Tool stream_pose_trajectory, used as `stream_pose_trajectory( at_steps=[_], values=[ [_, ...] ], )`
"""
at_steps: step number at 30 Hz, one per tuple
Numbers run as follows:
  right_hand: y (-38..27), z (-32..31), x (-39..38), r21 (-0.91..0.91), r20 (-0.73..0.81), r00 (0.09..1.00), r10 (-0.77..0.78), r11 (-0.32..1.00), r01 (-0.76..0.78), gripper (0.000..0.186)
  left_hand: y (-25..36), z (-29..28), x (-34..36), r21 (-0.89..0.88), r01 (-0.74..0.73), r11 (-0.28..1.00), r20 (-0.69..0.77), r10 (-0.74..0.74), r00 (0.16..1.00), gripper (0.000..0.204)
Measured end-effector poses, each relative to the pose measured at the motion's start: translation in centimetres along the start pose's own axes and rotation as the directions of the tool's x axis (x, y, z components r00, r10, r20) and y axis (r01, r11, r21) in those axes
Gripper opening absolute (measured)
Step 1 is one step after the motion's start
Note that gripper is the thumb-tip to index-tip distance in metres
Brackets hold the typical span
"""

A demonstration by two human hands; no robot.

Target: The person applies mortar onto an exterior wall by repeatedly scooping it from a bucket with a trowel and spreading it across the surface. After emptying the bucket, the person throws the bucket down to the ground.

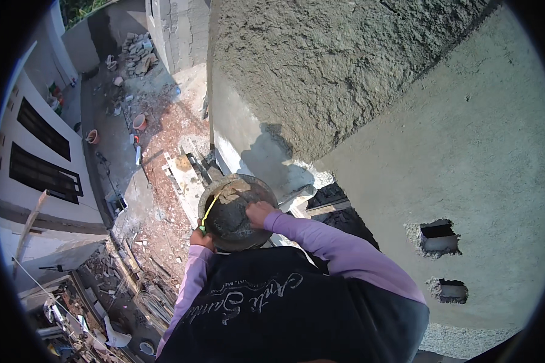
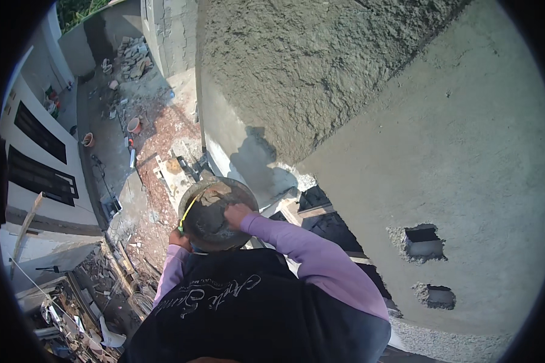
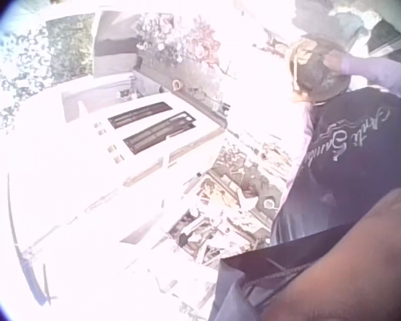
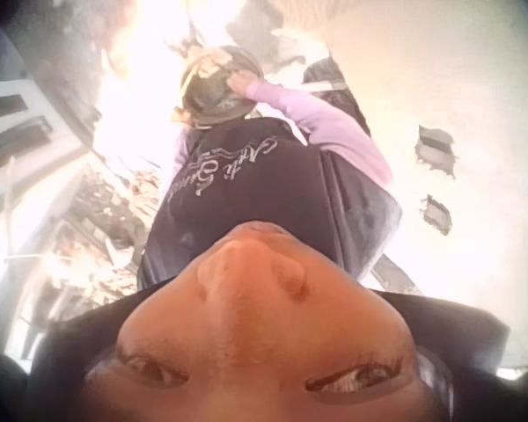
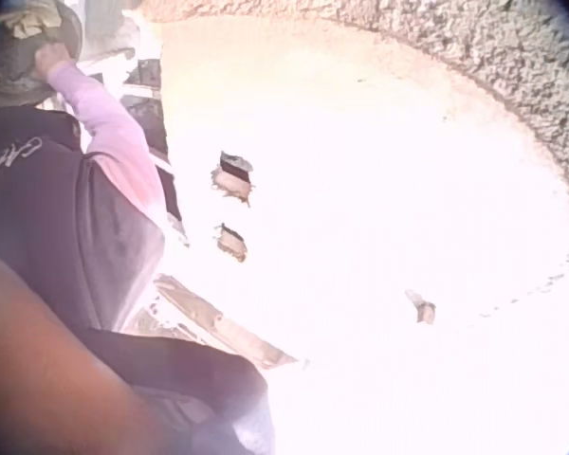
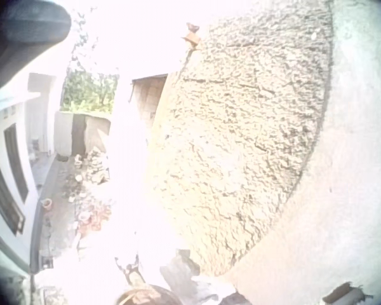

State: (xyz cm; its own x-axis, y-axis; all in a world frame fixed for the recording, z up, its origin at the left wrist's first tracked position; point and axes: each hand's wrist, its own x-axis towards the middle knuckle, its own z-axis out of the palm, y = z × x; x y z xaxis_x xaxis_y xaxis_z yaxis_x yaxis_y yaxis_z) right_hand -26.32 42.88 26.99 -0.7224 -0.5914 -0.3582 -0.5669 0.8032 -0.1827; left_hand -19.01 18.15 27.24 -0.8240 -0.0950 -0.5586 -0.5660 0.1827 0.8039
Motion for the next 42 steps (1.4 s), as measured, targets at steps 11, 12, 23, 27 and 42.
stream_pose_trajectory(
  at_steps=[11, 12, 23, 27, 42],
  values=[
    [2.2, -1.4, -2.7, 0.011, -0.123, 0.979, 0.162, 0.987, -0.162, 0.032, 0.6, 0.7, -1.4, 0.074, -0.097, 0.993, -0.004, 0.097, 0.995, 0.071],
    [2.0, -0.3, -1.1, 0.018, -0.048, 0.99, 0.133, 0.991, -0.132, 0.031, -0.3, 0.7, -1.1, 0.075, -0.096, 0.993, 0.0, 0.096, 0.995, 0.071],
    [0.1, -6.4, -7.8, 0.095, -0.078, 0.974, 0.211, 0.975, -0.203, 0.032, 2.4, 0.6, -2.2, 0.172, -0.07, 0.983, -0.01, 0.073, 0.997, 0.067],
    [1.8, 0.1, -0.9, 0.047, 0.008, 0.973, 0.233, 0.971, -0.233, 0.027, 2.4, 1.3, -2.3, 0.192, -0.045, 0.98, 0.005, 0.045, 0.999, 0.068],
    [-1.3, -0.1, -4.9, 0.384, 0.076, 0.993, 0.086, 0.917, -0.108, 0.027, 2.2, 0.1, -1.2, 0.165, -0.04, 0.985, 0.022, 0.037, 0.999, 0.07]
  ],
)
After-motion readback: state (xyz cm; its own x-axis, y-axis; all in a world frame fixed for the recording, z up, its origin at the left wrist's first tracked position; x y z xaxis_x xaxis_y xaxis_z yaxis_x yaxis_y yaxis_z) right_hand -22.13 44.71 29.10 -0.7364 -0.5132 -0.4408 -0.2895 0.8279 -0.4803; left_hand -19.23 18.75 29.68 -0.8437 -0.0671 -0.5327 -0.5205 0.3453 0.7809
